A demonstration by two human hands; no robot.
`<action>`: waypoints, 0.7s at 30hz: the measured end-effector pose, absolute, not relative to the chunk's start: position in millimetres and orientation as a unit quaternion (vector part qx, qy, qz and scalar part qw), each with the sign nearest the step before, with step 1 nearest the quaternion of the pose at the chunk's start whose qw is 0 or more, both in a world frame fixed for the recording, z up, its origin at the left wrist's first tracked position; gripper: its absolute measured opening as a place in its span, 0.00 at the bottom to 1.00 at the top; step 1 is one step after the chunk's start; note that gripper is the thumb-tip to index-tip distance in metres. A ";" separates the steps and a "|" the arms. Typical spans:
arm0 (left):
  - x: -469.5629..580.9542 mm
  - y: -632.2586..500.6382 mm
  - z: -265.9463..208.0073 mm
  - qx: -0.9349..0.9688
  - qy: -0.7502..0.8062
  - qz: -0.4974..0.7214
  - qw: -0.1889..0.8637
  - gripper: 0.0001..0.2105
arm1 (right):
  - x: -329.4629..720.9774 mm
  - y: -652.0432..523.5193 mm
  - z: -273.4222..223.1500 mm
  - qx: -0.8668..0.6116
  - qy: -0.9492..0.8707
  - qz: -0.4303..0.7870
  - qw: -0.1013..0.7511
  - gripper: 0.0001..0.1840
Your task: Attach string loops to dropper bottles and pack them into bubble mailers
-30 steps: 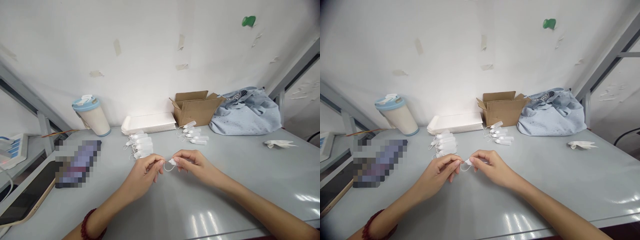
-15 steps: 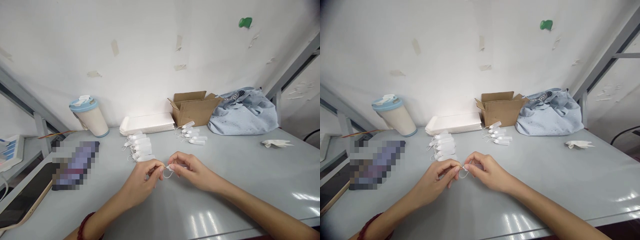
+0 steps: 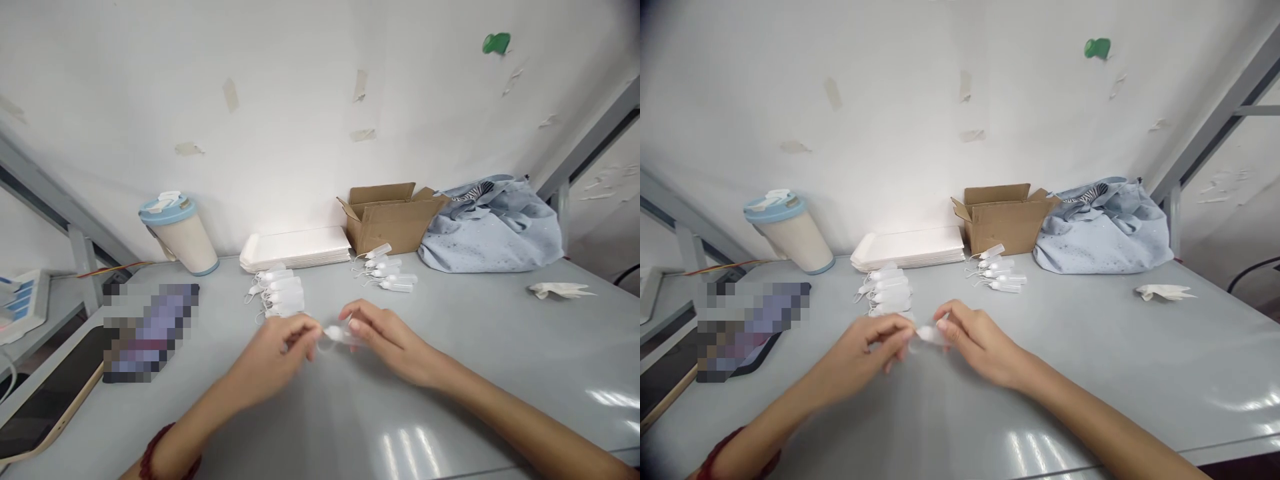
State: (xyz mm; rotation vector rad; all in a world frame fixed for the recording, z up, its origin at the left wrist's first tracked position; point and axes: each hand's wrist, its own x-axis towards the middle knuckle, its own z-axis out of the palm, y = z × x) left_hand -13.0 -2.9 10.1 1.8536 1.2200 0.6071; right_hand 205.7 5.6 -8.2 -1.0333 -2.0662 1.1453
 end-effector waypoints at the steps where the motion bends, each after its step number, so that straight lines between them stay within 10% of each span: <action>1: -19.8 2.7 13.6 0.725 0.504 0.273 0.382 0.12 | 209.4 9.3 -7.8 -0.403 -0.775 0.391 0.291 0.16; 6: -62.0 36.1 20.2 0.611 0.608 0.462 0.206 0.11 | 235.0 38.6 -8.9 -0.518 -0.769 0.172 0.334 0.17; 21: -83.6 66.5 -17.7 0.613 0.684 0.379 0.110 0.16 | 267.9 63.3 -10.8 -0.609 -0.776 -0.016 0.165 0.14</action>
